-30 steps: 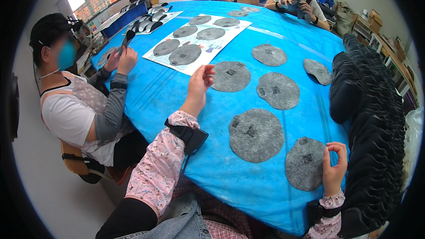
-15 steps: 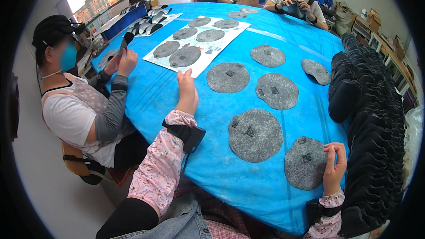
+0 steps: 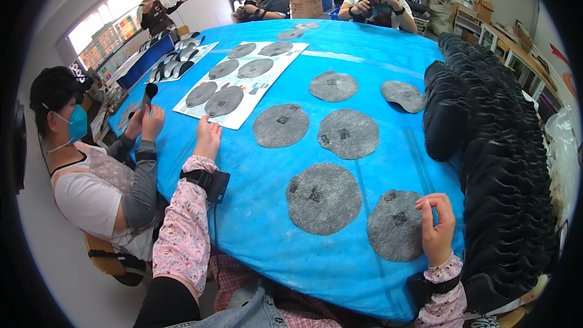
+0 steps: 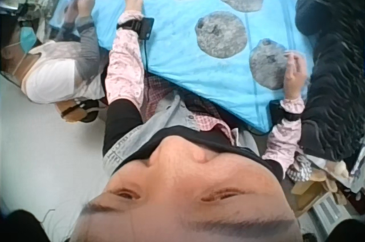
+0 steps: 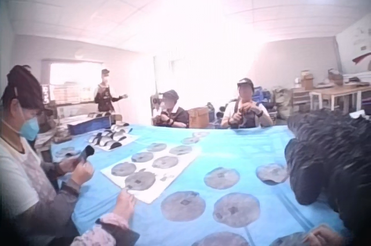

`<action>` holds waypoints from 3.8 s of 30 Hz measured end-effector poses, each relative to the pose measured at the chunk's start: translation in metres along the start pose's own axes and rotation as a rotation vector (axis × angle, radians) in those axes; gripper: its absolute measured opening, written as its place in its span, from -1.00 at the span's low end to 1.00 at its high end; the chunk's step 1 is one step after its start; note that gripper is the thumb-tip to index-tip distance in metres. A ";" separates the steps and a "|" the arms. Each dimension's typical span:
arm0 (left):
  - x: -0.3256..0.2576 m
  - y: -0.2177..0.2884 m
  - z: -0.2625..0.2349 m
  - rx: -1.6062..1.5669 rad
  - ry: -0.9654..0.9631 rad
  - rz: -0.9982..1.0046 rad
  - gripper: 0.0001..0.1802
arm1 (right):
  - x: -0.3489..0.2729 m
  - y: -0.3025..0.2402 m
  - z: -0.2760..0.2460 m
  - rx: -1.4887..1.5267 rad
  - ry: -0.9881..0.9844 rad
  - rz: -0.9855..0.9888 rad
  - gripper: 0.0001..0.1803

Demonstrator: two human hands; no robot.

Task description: Inspecting and organizing circular felt shoe components at a production table.

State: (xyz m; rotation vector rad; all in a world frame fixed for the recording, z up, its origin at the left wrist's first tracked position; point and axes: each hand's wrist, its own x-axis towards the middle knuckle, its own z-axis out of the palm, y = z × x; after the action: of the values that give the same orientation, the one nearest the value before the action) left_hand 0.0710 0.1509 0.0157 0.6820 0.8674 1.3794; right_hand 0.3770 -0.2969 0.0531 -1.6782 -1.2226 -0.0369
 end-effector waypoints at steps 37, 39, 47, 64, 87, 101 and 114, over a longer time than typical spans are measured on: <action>-0.046 0.052 -0.009 0.091 -0.518 0.085 -0.39 | 0.059 -0.124 -0.022 0.054 -0.225 -0.144 -0.90; -0.056 0.056 -0.019 0.088 -0.506 0.090 -0.41 | 0.079 -0.135 -0.006 0.102 -0.360 -0.239 -0.91; -0.132 0.086 -0.059 0.024 -0.526 0.037 -0.42 | 0.195 -0.107 0.090 -0.049 -0.527 -0.315 -0.56; -0.232 0.122 -0.094 0.057 -0.497 -0.067 -0.40 | 0.288 -0.089 0.167 -0.858 -0.511 -0.732 -0.68; -0.231 0.090 -0.081 0.047 -0.375 0.225 -0.44 | 0.372 0.048 0.119 -0.711 0.193 -0.329 -0.87; -0.222 0.078 -0.038 0.065 -0.460 0.022 -0.38 | 0.271 -0.123 0.198 0.125 -0.506 -0.992 -0.50; -0.236 0.093 -0.024 0.045 -0.484 -0.103 -0.38 | 0.244 -0.116 0.218 -0.544 -0.611 -0.755 -0.57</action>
State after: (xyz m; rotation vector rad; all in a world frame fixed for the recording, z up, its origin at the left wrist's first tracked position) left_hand 0.0039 -0.0769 0.1095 0.9436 0.5375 1.0411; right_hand 0.3043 0.0255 0.1587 -1.6117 -2.4356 -0.3666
